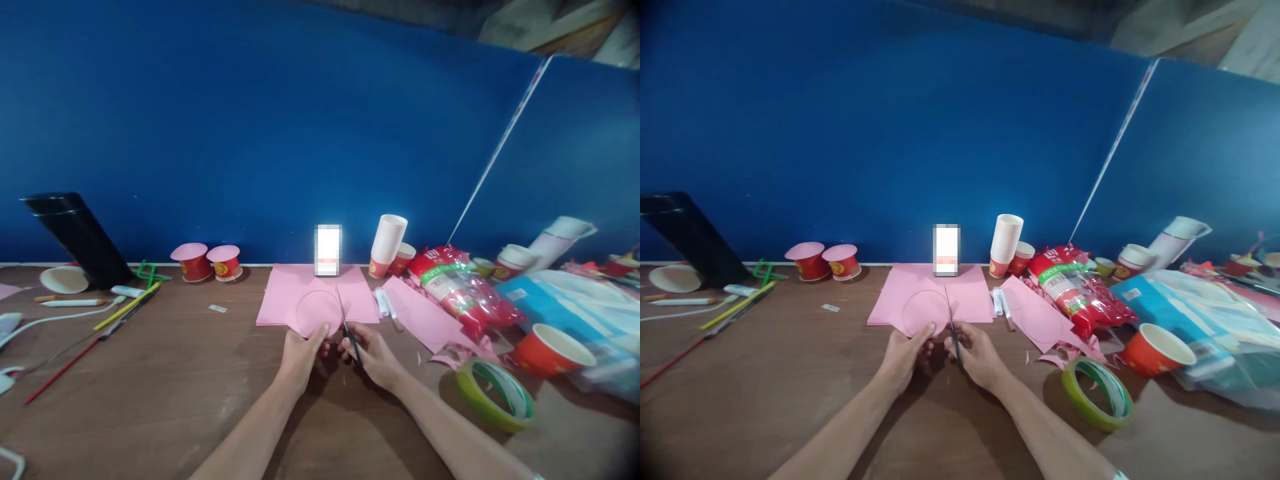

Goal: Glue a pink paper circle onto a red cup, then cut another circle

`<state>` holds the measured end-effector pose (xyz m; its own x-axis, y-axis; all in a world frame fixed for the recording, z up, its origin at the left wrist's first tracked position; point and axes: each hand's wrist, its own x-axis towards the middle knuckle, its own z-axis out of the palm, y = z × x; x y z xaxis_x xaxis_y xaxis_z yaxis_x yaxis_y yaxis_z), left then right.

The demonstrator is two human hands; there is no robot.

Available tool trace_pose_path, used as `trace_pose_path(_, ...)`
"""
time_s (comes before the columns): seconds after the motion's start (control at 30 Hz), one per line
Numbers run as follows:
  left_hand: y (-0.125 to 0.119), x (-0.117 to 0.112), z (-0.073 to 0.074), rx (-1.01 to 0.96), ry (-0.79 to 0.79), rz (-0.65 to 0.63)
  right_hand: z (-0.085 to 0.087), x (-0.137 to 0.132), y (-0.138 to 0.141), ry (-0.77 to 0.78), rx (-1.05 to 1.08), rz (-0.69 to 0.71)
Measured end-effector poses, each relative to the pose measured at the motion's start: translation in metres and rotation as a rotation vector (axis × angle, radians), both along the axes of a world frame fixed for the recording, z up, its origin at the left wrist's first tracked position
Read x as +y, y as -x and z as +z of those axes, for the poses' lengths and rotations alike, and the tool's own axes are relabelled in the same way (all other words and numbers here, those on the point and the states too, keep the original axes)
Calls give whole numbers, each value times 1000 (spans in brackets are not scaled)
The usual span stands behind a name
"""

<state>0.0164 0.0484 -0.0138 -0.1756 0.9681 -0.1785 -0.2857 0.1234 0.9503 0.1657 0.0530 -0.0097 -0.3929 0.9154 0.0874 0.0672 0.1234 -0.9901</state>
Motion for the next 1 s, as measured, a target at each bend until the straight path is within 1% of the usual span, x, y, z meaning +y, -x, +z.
trace_pose_path(0.23,2,0,-2,19,-9,-10,1,0,1,23,36,-1)
trace_pose_path(0.5,1,0,-3,18,-33,-24,3,-1,3,12,28,-8)
trace_pose_path(0.6,2,1,-4,25,-52,-10,5,-1,3,17,23,-10)
trace_pose_path(0.73,2,1,-5,39,-32,-24,6,-2,4,28,42,-8)
trace_pose_path(1.0,-1,-1,2,15,-3,5,5,-2,4,38,70,-11)
